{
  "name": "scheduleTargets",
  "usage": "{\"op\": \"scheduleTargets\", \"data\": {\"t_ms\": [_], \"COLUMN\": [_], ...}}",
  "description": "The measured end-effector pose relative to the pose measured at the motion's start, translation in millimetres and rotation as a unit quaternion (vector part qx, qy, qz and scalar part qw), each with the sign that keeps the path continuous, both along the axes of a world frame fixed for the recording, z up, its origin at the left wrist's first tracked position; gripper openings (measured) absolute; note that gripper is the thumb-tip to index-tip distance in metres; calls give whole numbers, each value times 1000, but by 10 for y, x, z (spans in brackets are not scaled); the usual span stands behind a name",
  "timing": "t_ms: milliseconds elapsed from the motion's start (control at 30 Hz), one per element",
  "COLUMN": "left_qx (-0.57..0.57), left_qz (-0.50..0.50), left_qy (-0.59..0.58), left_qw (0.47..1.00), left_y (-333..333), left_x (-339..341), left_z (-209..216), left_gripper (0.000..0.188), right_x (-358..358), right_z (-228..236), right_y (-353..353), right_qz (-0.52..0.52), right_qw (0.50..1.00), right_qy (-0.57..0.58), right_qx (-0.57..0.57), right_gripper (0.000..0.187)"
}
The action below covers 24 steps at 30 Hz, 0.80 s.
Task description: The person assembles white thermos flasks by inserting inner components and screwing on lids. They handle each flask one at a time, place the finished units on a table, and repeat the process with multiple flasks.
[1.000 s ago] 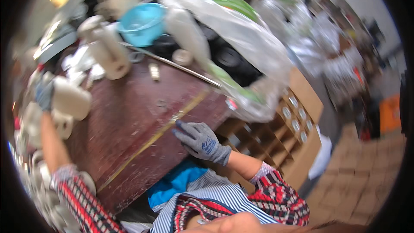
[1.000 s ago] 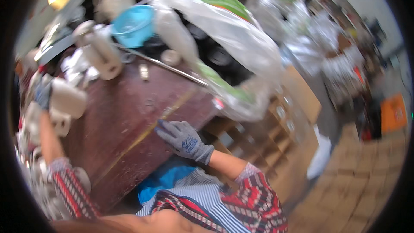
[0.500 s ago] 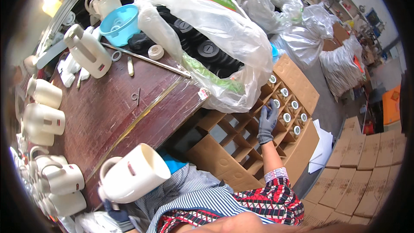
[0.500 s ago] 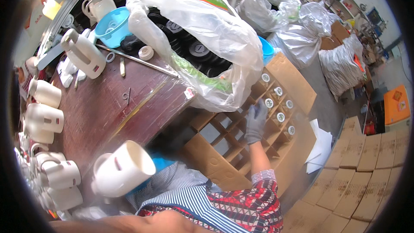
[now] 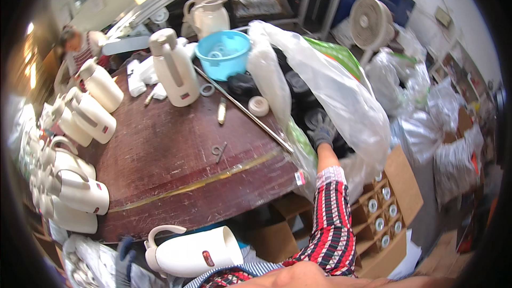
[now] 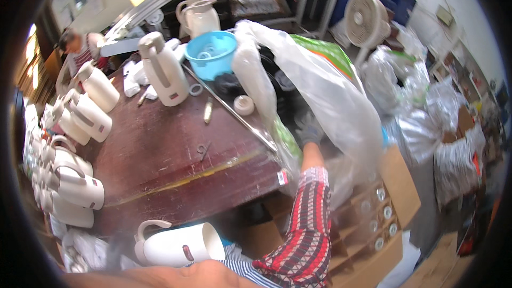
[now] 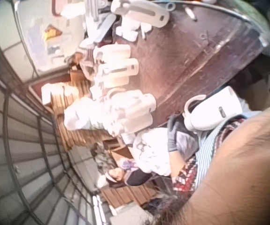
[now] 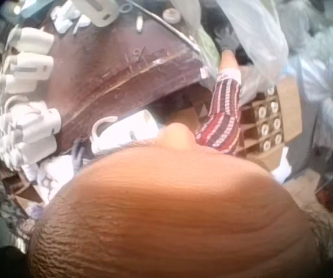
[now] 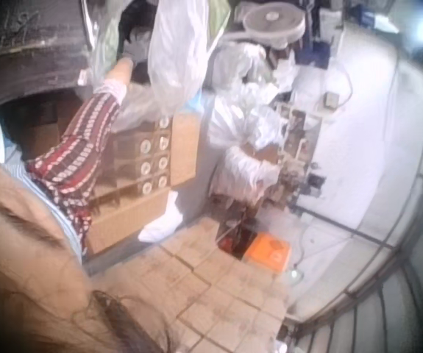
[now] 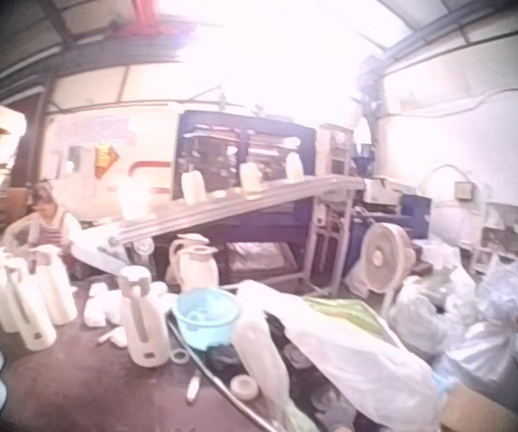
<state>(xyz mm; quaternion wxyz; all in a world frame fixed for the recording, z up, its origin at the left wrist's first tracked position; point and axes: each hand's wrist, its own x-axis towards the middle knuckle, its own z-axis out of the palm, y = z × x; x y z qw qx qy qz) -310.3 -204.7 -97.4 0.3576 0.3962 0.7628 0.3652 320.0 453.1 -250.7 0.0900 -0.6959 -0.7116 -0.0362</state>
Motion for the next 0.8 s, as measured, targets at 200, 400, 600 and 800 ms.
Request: {"op": "scheduleTargets", "data": {"t_ms": [200,400,600,800], "left_qx": [68,150,174,103], "left_qz": [-30,-191,-226,-175], "left_qy": [187,108,-379,-633], "left_qw": [980,964,880,747], "left_y": [1385,2448,3196,2827], "left_x": [540,1368,2225,2447], "left_z": [905,1286,1067,1225], "left_gripper": [52,61,93,70], "right_x": [-172,-224,-1020,-1830], "right_z": [-170,982,2533,2735], "right_y": [119,-521,-2181,-2784], "right_qz": [20,24,219,341], "right_qw": [982,982,642,837], "right_qy": [-185,143,727,428], "right_qx": [-30,125,-111,0], "right_gripper": [45,35,42,55]}}
